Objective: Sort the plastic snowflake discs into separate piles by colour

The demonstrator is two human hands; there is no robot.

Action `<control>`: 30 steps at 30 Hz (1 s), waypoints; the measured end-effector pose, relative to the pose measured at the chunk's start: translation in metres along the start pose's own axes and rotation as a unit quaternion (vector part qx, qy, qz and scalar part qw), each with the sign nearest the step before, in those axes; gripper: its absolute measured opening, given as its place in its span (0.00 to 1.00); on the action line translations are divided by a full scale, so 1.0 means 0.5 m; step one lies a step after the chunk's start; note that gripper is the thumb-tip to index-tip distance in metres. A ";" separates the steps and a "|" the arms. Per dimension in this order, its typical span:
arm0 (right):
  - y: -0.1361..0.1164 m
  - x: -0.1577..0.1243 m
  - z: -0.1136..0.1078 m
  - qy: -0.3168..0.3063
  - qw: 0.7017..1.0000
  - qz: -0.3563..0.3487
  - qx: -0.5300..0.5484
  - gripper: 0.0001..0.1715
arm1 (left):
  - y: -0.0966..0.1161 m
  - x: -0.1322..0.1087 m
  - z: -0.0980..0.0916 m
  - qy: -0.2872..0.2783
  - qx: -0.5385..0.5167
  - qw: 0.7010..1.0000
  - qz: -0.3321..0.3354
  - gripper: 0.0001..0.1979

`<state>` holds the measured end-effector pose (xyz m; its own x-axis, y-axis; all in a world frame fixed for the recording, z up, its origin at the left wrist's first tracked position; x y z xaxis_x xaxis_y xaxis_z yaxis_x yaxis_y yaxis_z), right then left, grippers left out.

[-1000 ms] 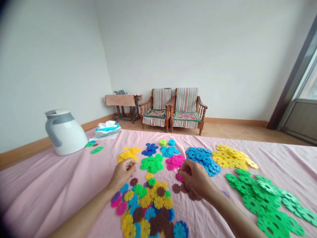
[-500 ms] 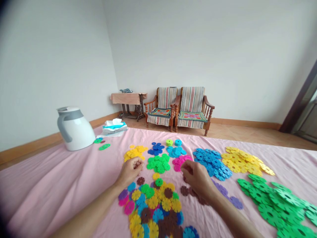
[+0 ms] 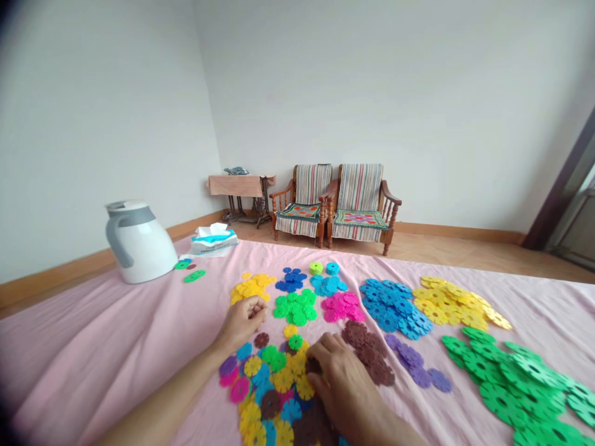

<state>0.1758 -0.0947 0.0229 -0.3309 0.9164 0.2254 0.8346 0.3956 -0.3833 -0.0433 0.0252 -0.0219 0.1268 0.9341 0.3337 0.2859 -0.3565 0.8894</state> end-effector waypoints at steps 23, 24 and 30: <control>0.046 -0.020 -0.044 -0.102 0.993 0.049 0.038 0.05 | -0.002 0.001 0.001 -0.011 -0.031 0.999 -0.029 0.05; 0.029 -0.027 -0.044 -0.120 0.991 0.053 0.036 0.08 | -0.002 0.001 0.001 -0.012 -0.029 0.999 -0.028 0.05; -0.030 -0.032 -0.040 -0.180 0.978 0.085 -0.054 0.12 | -0.001 0.000 0.000 -0.015 -0.030 0.999 -0.023 0.05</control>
Point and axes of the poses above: each hand's wrist, its own x-axis towards the middle knuckle, its own z-axis out of the palm, y = z × x, the point moved 2 cm from there along x, towards the middle knuckle, and after that the axes turned 11 degrees about -x, right-handed, at the moved point
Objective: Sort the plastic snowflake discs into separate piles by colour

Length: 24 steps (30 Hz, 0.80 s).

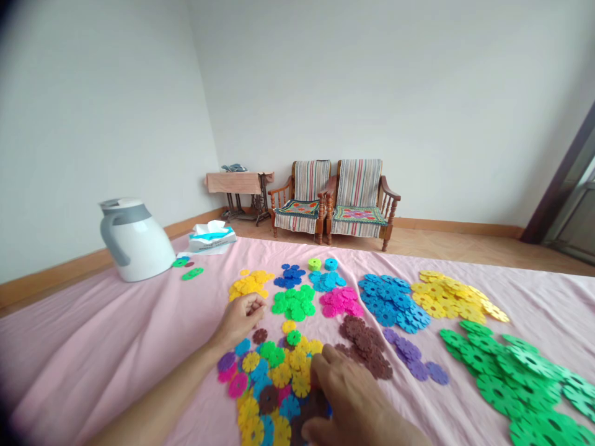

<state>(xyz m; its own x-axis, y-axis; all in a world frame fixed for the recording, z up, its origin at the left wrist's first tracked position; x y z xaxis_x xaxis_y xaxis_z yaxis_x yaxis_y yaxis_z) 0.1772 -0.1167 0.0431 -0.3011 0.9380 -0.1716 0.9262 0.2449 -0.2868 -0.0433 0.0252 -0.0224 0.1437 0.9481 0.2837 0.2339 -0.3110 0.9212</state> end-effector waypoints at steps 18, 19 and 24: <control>0.008 0.001 0.008 -0.012 0.997 -0.011 0.075 0.15 | 0.010 -0.002 0.001 -0.003 -0.005 1.000 -0.021 0.04; 0.009 0.001 0.008 -0.010 0.996 -0.019 0.087 0.16 | 0.010 -0.002 0.001 -0.004 -0.003 1.000 -0.021 0.04; 0.007 0.006 0.004 -0.002 0.992 -0.027 0.124 0.12 | 0.003 -0.001 0.001 -0.008 0.006 1.000 -0.013 0.04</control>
Point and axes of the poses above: each hand's wrist, its own x-axis towards the middle knuckle, its own z-axis out of the palm, y = z × x, the point moved 2 cm from there along x, towards the middle knuckle, and after that the axes turned 11 degrees about -x, right-handed, at the moved point
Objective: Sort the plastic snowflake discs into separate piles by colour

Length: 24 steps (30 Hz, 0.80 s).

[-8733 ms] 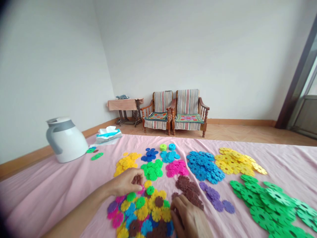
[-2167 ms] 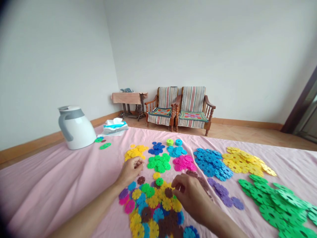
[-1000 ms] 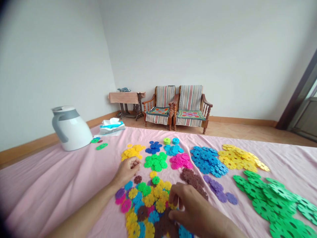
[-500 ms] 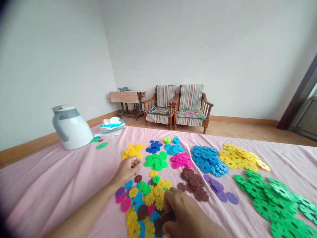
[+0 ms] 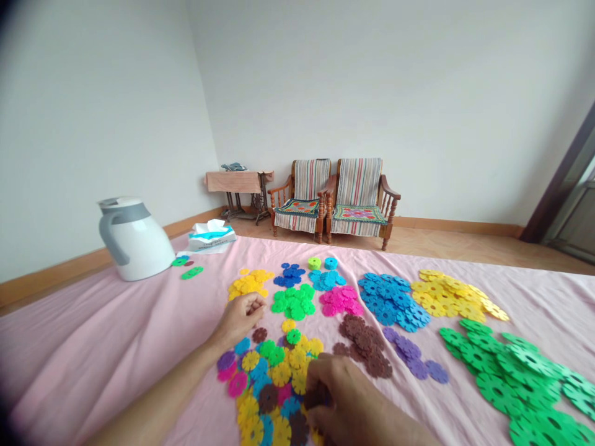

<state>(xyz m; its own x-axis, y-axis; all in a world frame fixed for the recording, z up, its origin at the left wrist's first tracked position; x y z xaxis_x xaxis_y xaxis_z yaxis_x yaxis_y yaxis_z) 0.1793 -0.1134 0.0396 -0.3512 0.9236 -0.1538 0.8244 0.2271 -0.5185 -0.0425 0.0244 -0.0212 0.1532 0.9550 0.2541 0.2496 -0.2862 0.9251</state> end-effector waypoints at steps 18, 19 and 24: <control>0.176 0.057 -0.053 0.175 0.983 0.043 -0.046 0.10 | -0.007 0.001 -0.002 -0.001 0.010 1.000 0.016 0.04; 0.189 0.059 -0.055 0.190 0.978 0.052 -0.063 0.12 | -0.007 0.001 -0.002 0.000 0.010 1.000 0.016 0.04; 0.220 0.070 -0.051 0.241 0.964 0.070 -0.091 0.10 | -0.003 0.001 -0.002 -0.002 0.007 1.000 0.008 0.04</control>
Point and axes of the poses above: each hand's wrist, its own x-axis towards the middle knuckle, its own z-axis out of the palm, y = z × x, the point moved 2 cm from there along x, towards the middle knuckle, and after that the axes turned 11 degrees about -x, right-handed, at the moved point
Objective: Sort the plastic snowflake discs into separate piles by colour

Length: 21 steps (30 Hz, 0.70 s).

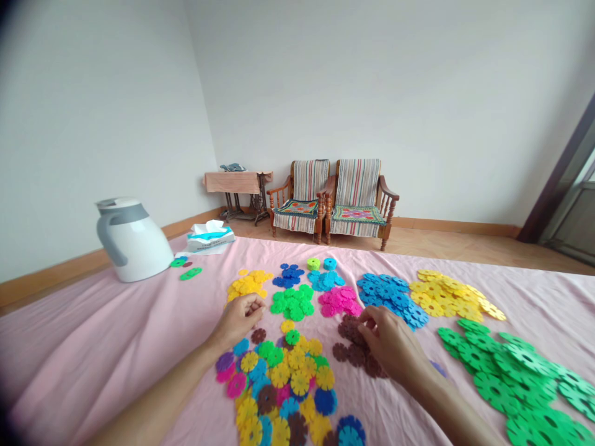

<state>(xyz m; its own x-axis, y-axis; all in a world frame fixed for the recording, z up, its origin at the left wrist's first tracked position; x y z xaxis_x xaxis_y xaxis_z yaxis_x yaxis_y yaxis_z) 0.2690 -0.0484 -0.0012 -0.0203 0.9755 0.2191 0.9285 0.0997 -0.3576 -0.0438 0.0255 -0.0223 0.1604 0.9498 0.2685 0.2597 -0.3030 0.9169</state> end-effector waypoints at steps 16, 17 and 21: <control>-0.246 -0.122 -0.028 -0.242 0.962 -0.123 0.024 0.18 | 0.011 0.001 0.003 -0.015 0.022 1.000 0.007 0.04; -0.247 -0.122 -0.024 -0.234 0.964 -0.125 0.021 0.19 | 0.011 0.000 0.003 -0.016 0.023 1.000 0.006 0.04; -0.236 -0.116 -0.002 -0.239 0.963 -0.119 0.030 0.16 | 0.011 -0.001 0.003 -0.017 0.027 0.999 0.007 0.04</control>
<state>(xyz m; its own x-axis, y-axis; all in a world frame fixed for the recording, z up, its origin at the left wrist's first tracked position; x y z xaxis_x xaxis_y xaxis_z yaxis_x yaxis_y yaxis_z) 0.1609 -0.1170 0.0292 -0.4110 0.9014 -0.1360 0.8537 0.3282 -0.4044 -0.0408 0.0234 -0.0178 0.1965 0.9424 0.2707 0.3073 -0.3214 0.8957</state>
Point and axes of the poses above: each hand's wrist, its own x-axis towards the middle knuckle, its own z-axis out of the palm, y = z × x, the point moved 2 cm from there along x, towards the middle knuckle, and after that the axes turned 11 degrees about -x, right-handed, at the moved point
